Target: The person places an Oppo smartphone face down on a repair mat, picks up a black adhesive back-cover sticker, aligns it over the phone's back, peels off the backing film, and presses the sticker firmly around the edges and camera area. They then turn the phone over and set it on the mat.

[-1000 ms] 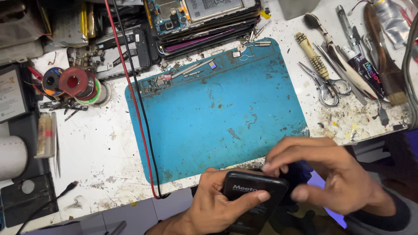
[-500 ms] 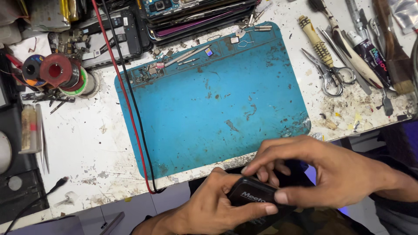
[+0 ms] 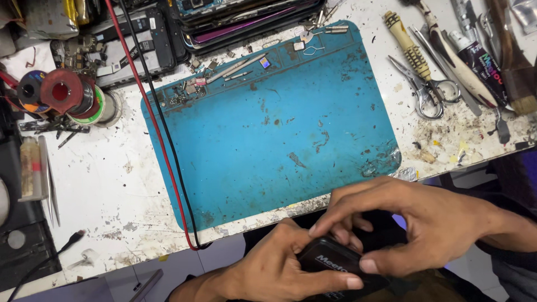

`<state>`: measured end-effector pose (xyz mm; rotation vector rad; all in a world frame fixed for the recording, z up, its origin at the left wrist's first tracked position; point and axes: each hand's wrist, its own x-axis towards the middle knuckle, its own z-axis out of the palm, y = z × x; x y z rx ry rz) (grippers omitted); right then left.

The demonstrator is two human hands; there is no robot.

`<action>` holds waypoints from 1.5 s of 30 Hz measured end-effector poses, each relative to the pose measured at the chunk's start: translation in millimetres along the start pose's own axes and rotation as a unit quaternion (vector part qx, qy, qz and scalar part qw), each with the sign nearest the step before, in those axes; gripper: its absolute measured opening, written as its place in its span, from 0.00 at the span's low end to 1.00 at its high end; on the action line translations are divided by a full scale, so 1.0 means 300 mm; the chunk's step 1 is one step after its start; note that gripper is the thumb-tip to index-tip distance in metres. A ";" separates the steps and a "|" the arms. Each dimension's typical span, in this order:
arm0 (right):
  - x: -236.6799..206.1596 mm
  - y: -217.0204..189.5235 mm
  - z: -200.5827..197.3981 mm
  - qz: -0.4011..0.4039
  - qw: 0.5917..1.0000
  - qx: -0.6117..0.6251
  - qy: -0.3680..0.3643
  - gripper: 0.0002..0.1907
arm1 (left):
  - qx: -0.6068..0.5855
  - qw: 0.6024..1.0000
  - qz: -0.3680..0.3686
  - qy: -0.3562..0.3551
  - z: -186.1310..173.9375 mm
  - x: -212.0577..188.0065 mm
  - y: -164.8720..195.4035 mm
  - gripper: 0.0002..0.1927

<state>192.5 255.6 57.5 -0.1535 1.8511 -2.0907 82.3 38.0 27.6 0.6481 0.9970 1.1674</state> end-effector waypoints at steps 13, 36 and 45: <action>-0.005 0.065 0.003 0.087 0.994 0.067 -0.028 0.14 | 0.027 0.996 -0.075 -0.033 -0.023 -0.022 -0.041 0.19; 0.022 0.093 0.056 0.079 0.994 0.071 0.006 0.10 | 0.060 0.994 0.050 -0.073 -0.037 -0.033 -0.103 0.12; -0.003 0.071 0.046 0.026 0.999 0.042 -0.014 0.14 | 0.029 0.998 -0.003 -0.058 -0.027 -0.044 -0.052 0.13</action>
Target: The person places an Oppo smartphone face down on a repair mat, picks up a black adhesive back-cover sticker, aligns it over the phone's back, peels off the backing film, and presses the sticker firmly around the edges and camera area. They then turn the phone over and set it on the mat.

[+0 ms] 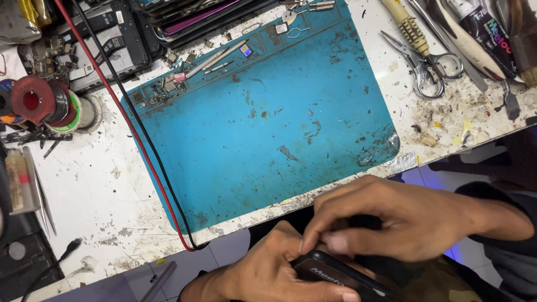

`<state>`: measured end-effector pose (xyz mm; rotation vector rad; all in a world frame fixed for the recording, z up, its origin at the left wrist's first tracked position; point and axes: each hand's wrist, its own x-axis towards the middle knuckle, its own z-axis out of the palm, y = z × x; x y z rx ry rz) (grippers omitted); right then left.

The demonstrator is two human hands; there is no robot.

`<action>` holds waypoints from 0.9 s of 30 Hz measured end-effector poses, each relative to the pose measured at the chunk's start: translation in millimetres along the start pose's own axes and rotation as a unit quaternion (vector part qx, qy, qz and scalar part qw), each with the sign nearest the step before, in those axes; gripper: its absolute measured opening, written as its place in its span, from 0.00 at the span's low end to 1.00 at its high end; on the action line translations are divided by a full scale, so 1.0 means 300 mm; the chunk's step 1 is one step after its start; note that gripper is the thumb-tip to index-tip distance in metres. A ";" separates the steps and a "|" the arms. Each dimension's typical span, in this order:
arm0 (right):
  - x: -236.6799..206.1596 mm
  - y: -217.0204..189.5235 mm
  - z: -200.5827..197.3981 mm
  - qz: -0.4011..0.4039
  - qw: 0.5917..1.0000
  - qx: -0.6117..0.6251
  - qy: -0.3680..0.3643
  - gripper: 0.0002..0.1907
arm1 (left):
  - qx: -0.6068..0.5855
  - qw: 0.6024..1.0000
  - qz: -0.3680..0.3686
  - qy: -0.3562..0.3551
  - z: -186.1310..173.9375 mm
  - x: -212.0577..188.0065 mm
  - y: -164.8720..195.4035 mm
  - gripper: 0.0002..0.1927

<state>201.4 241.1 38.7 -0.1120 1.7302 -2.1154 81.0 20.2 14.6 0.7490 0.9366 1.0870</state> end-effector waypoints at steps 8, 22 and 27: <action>-0.122 -0.039 0.031 -0.069 0.984 -0.146 0.071 0.22 | 0.032 0.998 0.031 0.040 0.009 -0.021 0.002 0.14; -0.092 0.046 0.179 -0.221 0.884 -0.180 0.371 0.11 | 0.087 0.935 0.297 0.170 0.087 0.037 -0.120 0.11; -0.098 0.049 0.181 -0.229 0.884 -0.186 0.364 0.10 | 0.079 0.932 0.312 0.164 0.087 0.032 -0.143 0.11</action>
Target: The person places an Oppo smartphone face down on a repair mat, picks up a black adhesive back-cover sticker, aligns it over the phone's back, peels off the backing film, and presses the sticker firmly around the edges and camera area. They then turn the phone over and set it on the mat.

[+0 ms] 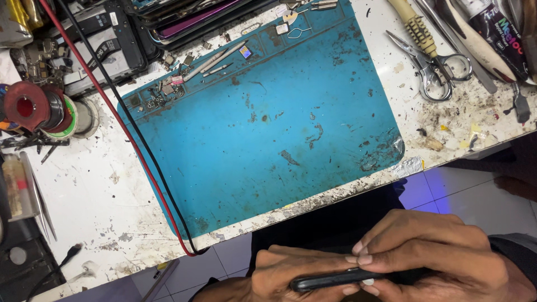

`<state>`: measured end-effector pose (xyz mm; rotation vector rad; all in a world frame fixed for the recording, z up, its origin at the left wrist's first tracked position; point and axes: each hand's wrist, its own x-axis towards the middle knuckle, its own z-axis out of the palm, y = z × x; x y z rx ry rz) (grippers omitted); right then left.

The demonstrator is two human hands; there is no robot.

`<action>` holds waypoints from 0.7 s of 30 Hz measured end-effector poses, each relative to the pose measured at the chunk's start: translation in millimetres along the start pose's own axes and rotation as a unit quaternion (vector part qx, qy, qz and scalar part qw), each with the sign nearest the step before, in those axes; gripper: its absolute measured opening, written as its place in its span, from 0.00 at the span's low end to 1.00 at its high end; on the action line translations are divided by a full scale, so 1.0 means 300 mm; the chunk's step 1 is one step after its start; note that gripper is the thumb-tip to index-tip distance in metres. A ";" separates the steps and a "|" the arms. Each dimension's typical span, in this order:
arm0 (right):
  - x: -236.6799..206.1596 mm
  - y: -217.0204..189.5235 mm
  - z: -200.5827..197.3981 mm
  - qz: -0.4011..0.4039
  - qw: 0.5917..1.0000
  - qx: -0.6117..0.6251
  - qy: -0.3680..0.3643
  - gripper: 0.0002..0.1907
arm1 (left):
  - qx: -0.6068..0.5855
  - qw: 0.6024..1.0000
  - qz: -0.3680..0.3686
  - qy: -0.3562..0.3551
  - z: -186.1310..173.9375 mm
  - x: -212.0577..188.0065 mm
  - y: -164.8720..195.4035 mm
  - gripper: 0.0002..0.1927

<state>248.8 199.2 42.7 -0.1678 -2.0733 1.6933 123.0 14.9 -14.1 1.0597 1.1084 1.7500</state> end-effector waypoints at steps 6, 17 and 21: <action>-0.010 0.009 -0.024 -0.004 1.000 0.006 -0.029 0.09 | 0.003 1.000 -0.004 0.000 0.006 0.005 -0.003 0.11; -0.059 0.041 -0.073 0.083 0.995 0.004 -0.060 0.09 | 0.021 0.985 -0.137 -0.099 -0.041 -0.014 0.044 0.19; -0.025 0.028 -0.100 0.144 0.982 -0.053 -0.111 0.16 | 0.030 0.990 -0.111 -0.078 -0.029 -0.013 0.035 0.17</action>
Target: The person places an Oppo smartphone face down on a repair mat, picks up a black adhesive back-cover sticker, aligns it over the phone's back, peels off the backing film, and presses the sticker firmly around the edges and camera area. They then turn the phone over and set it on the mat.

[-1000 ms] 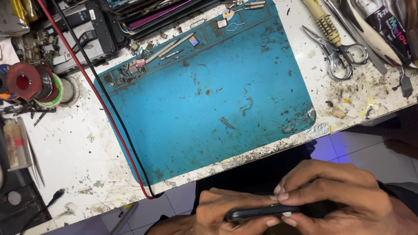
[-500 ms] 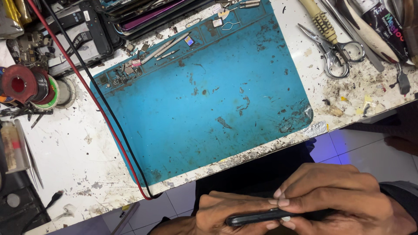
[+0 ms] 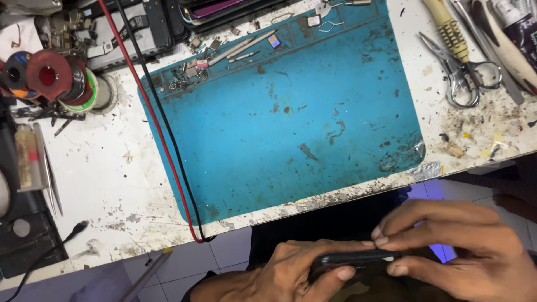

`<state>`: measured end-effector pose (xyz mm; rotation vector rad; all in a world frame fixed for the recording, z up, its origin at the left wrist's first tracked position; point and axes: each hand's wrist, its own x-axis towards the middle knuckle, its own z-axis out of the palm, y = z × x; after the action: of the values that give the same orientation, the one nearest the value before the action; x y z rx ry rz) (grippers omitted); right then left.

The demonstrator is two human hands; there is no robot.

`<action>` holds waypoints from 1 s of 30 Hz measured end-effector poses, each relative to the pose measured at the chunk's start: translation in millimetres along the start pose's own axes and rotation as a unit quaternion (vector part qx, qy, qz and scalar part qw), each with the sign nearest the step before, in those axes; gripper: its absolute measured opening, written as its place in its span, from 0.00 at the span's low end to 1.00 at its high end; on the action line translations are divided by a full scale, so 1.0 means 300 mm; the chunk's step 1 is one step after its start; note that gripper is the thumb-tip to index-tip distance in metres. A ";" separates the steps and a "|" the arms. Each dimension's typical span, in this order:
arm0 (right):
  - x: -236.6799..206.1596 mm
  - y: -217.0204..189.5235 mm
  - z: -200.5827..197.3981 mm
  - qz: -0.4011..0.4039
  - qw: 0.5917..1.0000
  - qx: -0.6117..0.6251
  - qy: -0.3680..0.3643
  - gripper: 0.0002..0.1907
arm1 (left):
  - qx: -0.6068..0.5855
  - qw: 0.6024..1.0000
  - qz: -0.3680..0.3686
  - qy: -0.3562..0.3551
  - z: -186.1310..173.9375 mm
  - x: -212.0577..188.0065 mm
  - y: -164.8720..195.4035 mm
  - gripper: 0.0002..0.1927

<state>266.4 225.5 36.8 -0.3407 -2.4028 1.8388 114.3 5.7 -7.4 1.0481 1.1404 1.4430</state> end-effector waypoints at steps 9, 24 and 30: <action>0.145 -0.012 -0.040 0.083 0.954 0.089 -0.274 0.15 | 0.018 0.996 -0.052 -0.077 -0.015 -0.008 0.011 0.18; 0.264 -0.047 -0.008 0.094 0.927 0.181 -0.314 0.12 | -0.029 0.999 -0.014 -0.031 0.003 -0.043 -0.059 0.12; 0.219 -0.023 0.000 0.155 0.936 0.111 -0.295 0.10 | 0.056 0.997 -0.033 -0.029 -0.001 -0.003 -0.017 0.12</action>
<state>202.0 239.1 39.6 -0.1679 -2.5550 2.6493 114.9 5.3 -12.7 1.1129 1.2139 1.3007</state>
